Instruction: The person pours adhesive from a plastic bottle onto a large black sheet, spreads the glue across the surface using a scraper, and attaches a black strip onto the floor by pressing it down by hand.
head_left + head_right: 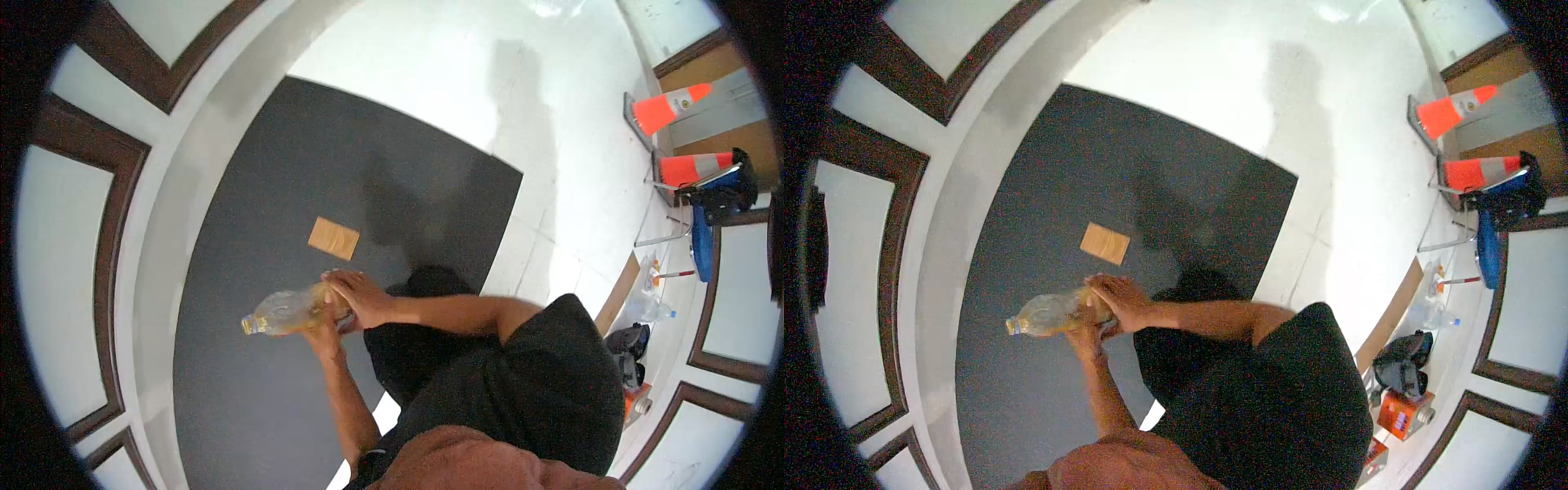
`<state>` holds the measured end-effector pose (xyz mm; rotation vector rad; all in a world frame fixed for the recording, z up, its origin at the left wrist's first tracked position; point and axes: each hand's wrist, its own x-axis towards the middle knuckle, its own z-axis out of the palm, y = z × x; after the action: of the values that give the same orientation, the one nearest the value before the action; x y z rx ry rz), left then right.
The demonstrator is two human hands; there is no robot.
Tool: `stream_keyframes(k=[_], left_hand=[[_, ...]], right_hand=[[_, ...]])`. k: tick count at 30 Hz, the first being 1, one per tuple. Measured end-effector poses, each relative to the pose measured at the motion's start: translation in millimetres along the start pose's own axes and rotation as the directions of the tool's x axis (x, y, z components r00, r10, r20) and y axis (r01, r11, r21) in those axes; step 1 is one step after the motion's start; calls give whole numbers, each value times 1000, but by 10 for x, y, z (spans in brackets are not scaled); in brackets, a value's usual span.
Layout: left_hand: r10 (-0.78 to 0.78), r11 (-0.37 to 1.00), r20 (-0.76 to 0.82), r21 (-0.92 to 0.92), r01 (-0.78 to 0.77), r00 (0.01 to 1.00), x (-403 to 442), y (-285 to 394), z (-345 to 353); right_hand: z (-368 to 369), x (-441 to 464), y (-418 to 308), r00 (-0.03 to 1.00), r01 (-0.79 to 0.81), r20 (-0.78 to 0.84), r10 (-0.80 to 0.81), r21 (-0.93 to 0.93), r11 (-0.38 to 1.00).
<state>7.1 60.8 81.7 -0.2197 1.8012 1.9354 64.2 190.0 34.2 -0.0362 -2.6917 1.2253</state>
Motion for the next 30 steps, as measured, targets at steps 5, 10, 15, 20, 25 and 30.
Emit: stream_keyframes(k=[5, 10, 15, 20, 25, 30], left_hand=[[-19, 985, 96, 174, 2, 995, -232, 54, 500], [-198, 979, 491, 133, 152, 848, -146, -416, 646], [-290, 940, 185, 238, 243, 939, -52, -975, -18], [-287, 869, -251, 337, 362, 924, -157, -2704, -1965], [-439, 161, -433, 824, 543, 787, -1149, -3560, -3150], [-579, 680, -587, 34, 732, 566, -1957, -3674, -2953]], right_hand=[[-819, -142, -107, 977, -197, 91, 192, 50, 979], [-1547, -654, 226, 868, -486, 136, 478, 33, 873], [-2373, -1040, 561, 626, -663, 202, 753, -369, 651], [-2959, -1348, 767, 529, -626, 54, 847, -649, 432], [-3327, -1061, 635, 564, -511, -44, 824, -803, 307], [-3445, -528, 538, 575, -361, -27, 818, -905, 224]])
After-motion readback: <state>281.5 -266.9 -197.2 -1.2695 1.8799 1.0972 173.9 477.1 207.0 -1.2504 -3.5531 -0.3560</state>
